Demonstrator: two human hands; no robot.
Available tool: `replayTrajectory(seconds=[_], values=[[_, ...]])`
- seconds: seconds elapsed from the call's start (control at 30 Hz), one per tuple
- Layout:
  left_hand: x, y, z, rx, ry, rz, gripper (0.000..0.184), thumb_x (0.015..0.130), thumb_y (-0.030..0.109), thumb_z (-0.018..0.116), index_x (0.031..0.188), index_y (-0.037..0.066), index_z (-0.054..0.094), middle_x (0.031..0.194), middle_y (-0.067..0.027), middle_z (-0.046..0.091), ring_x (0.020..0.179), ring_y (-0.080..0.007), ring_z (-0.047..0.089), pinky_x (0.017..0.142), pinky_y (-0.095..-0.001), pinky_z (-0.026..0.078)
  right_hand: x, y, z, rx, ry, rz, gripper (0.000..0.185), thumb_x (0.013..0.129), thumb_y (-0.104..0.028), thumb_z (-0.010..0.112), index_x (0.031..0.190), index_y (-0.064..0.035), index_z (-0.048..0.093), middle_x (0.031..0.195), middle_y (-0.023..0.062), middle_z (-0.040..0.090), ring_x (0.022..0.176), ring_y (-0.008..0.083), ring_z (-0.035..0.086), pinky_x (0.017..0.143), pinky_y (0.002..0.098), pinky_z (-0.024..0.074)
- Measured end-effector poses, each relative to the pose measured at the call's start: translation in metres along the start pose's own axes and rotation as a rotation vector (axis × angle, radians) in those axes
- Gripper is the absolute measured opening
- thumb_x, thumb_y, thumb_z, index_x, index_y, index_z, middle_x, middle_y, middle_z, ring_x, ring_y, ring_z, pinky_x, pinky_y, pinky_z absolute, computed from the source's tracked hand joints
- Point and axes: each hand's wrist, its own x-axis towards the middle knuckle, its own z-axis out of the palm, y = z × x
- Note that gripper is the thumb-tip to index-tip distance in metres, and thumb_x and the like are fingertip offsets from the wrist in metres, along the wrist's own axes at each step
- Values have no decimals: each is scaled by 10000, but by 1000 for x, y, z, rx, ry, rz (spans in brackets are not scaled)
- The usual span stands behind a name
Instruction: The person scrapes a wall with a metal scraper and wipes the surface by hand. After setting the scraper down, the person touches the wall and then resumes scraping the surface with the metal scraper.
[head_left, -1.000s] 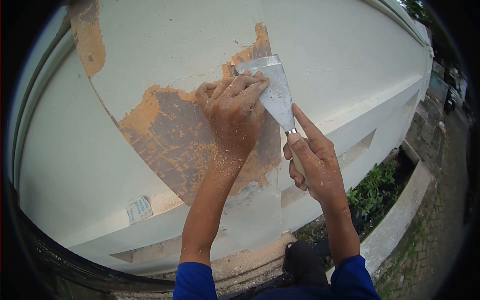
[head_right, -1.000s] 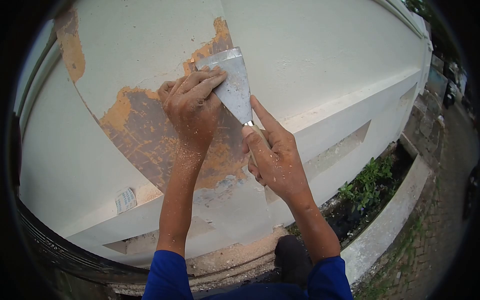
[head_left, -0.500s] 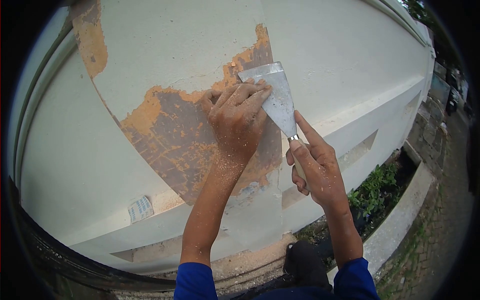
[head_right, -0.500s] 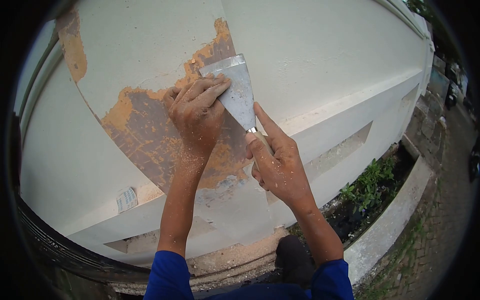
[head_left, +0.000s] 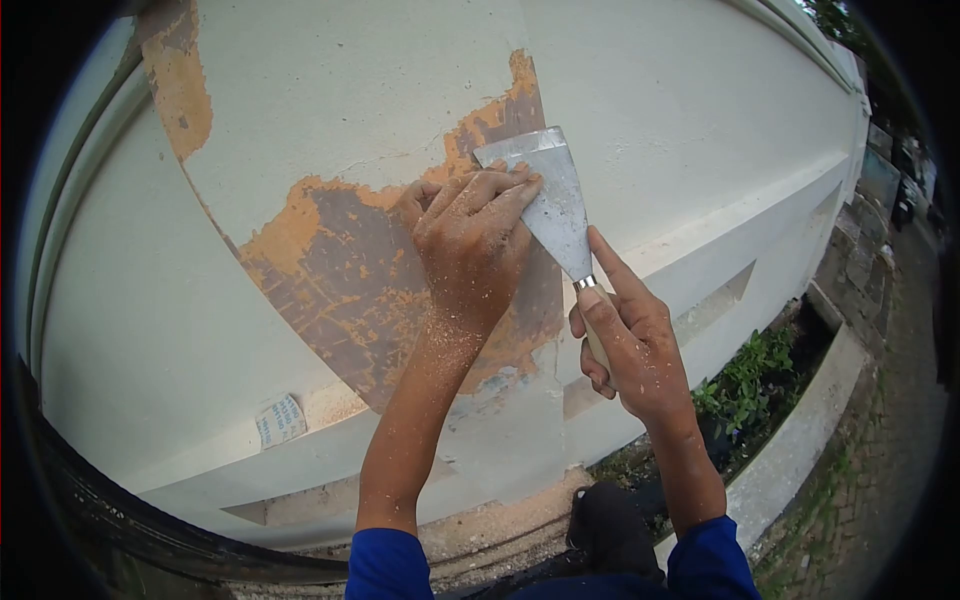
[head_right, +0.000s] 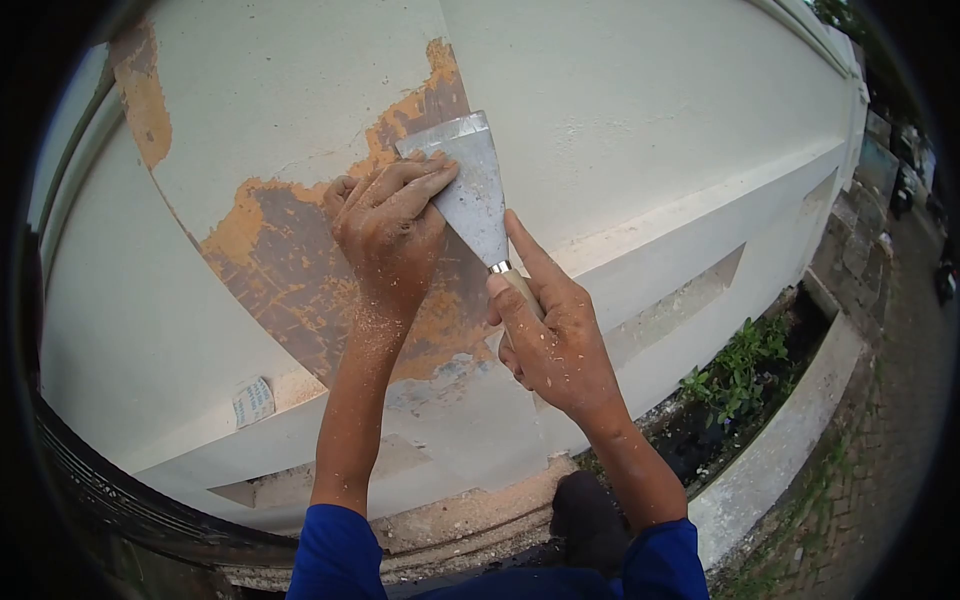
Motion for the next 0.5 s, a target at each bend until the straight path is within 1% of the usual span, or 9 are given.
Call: replayTrajectory(seconds=[0.03,0.13,0.23,0.33,0.43,0.5], values=[[-4,2,1,-14,-21,-4,233,741,47,686,941,152,742,961,40,728,977,-131,659,886,-372,322,-3,4,-2,-3,5,7,573,985,-180,507,1488,-34,278,680,11,561,443,26,470,351,199,371],[11,-3,3,-1,42,6,230,740,49,685,938,149,743,960,41,728,976,-133,660,883,-377,321,8,-6,1,-12,21,16,563,986,-175,503,1488,-42,285,686,12,566,440,28,472,347,203,369],[12,0,3,-11,58,-2,224,743,47,676,932,146,744,961,36,728,973,-134,658,882,-377,321,5,-9,2,-11,24,-12,557,986,-172,503,1486,-46,293,684,14,564,439,30,473,347,208,373],[-4,4,4,-35,-5,-19,217,749,45,673,928,145,745,962,37,728,955,-130,656,878,-376,321,-2,-3,-5,-71,19,27,553,988,-180,504,1483,-41,300,681,14,558,454,28,470,366,209,381],[14,-1,3,-13,60,-8,224,747,39,671,931,143,745,964,38,729,936,-125,655,877,-379,321,9,-8,3,-51,47,-47,522,998,-193,467,1471,-27,321,691,12,536,417,21,429,315,200,313],[14,2,4,-23,67,-15,226,746,37,672,932,142,744,961,39,729,926,-123,654,876,-381,322,6,-10,1,-45,38,-71,518,999,-191,463,1471,-30,324,692,14,537,417,20,428,316,199,313]])
